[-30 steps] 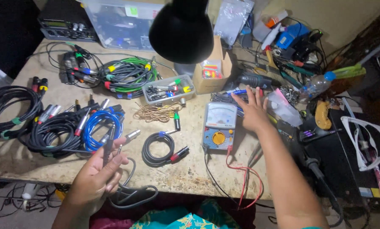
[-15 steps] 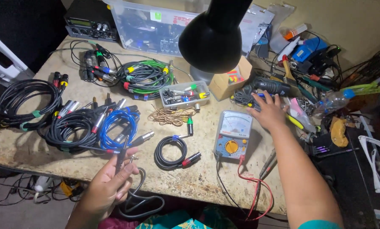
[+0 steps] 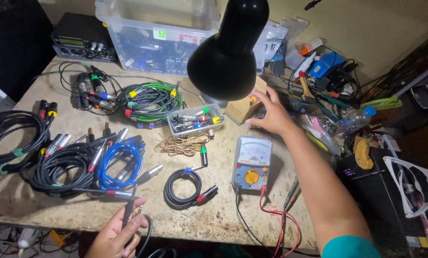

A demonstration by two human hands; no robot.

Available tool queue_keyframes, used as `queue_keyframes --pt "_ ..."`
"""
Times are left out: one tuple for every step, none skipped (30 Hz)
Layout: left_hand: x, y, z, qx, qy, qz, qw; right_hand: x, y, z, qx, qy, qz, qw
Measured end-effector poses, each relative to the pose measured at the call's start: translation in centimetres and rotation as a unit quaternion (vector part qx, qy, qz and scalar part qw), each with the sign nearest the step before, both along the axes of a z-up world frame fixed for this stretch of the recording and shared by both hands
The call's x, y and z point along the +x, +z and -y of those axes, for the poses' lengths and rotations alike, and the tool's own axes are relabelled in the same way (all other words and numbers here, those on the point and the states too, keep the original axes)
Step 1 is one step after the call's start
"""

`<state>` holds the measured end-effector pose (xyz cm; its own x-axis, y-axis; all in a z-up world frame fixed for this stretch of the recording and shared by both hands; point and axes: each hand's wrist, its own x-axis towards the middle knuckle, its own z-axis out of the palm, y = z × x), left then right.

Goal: The person organizes various cables on a cluttered workbench. They pick up, untangle, and coil different types of wires, including black, blue, and green cables, and place them in neat piles. The person also handles a multimeter and a soldering iron, moving them to different positions on the table.

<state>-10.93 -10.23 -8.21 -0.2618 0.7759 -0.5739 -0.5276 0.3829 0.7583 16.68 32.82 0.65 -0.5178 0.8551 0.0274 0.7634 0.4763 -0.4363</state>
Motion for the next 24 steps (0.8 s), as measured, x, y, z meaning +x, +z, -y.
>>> queue_keyframes --pt "0.0 -0.1 -0.2 -0.013 -0.003 0.012 1.000 -0.9 -0.5 -0.3 -0.004 0.030 -0.023 0.999" --pt "-0.3 -1.2 -0.3 -0.012 -0.004 0.012 1.000 -1.2 -1.3 -0.7 -0.003 0.028 -0.024 0.999" --pt "-0.5 -2.4 -0.4 0.001 -0.009 0.012 1.000 -1.6 -2.1 -1.2 0.013 -0.006 -0.049 0.999" --pt "-0.7 -3.6 -0.6 0.013 -0.014 0.012 1.000 -1.9 -2.9 -1.7 0.030 -0.039 -0.074 0.996" --pt "-0.8 -4.5 -0.7 0.013 -0.017 0.012 1.000 -2.1 -3.0 -1.6 0.030 -0.042 -0.074 0.996" --pt "-0.8 -5.5 -0.8 0.033 -0.016 0.020 0.999 -2.4 -3.1 -1.4 0.011 -0.044 -0.052 0.998" --pt "-0.9 -6.4 -0.8 0.053 -0.016 0.029 0.998 -2.6 -3.3 -1.2 -0.008 -0.045 -0.032 0.998" --pt "-0.8 -5.9 -1.3 0.052 -0.020 0.028 0.998 -2.6 -3.4 -1.2 -0.008 -0.049 -0.032 0.998" --pt "-0.6 -5.3 -1.6 0.040 -0.022 0.032 0.998 -2.6 -3.6 -1.2 0.022 -0.045 -0.074 0.996" --pt "-0.5 -4.7 -1.9 0.028 -0.024 0.036 0.999 -2.7 -3.8 -1.1 0.053 -0.041 -0.114 0.991" --pt "-0.3 -4.6 -2.1 0.027 -0.026 0.035 0.999 -2.6 -3.3 -0.4 0.052 -0.043 -0.115 0.991" --pt "-0.2 -4.5 -2.2 0.027 -0.021 0.035 0.999 -2.6 -2.7 0.4 0.032 -0.037 -0.100 0.994" --pt "0.1 -4.5 -2.4 0.027 -0.014 0.036 0.999 -2.7 -2.1 1.1 0.013 -0.028 -0.083 0.996" --pt "0.2 -4.3 -2.6 0.027 -0.015 0.037 0.999 -2.2 -2.5 0.7 0.013 -0.029 -0.083 0.996" --pt "0.3 -4.1 -2.7 0.016 -0.020 0.041 0.999 -1.7 -2.9 0.5 0.005 -0.011 -0.076 0.997" --pt "0.4 -4.0 -2.9 0.005 -0.026 0.046 0.999 -1.2 -3.3 0.2 -0.003 0.006 -0.070 0.998" --pt "0.6 -4.1 -2.9 0.005 -0.026 0.046 0.999 -1.3 -3.0 0.3 -0.003 0.006 -0.070 0.998" --pt "0.8 -4.3 -3.0 -0.001 -0.025 0.052 0.998 -1.3 -2.7 0.5 -0.002 -0.005 -0.001 1.000" --pt "0.9 -4.3 -3.2 -0.007 -0.026 0.059 0.998 -1.3 -2.4 0.6 -0.002 -0.017 0.067 0.998" --pt "1.0 -4.8 -3.2 -0.008 -0.026 0.058 0.998 -1.0 -2.1 0.5 -0.003 -0.017 0.066 0.998" --pt "1.0 -5.3 -3.2 -0.003 -0.028 0.059 0.998 -1.0 -1.8 0.4 0.003 -0.009 0.069 0.998" --pt "1.0 -5.8 -3.1 0.001 -0.030 0.059 0.998 -1.0 -1.6 0.4 0.009 0.000 0.071 0.997" --pt "1.1 -4.8 -3.1 -0.003 -0.027 0.060 0.998 -0.3 -1.9 -0.7 0.005 0.003 0.072 0.997" --pt "1.1 -3.9 -3.1 -0.013 -0.033 0.047 0.998 0.4 -2.2 -1.8 0.030 -0.006 0.083 0.996"
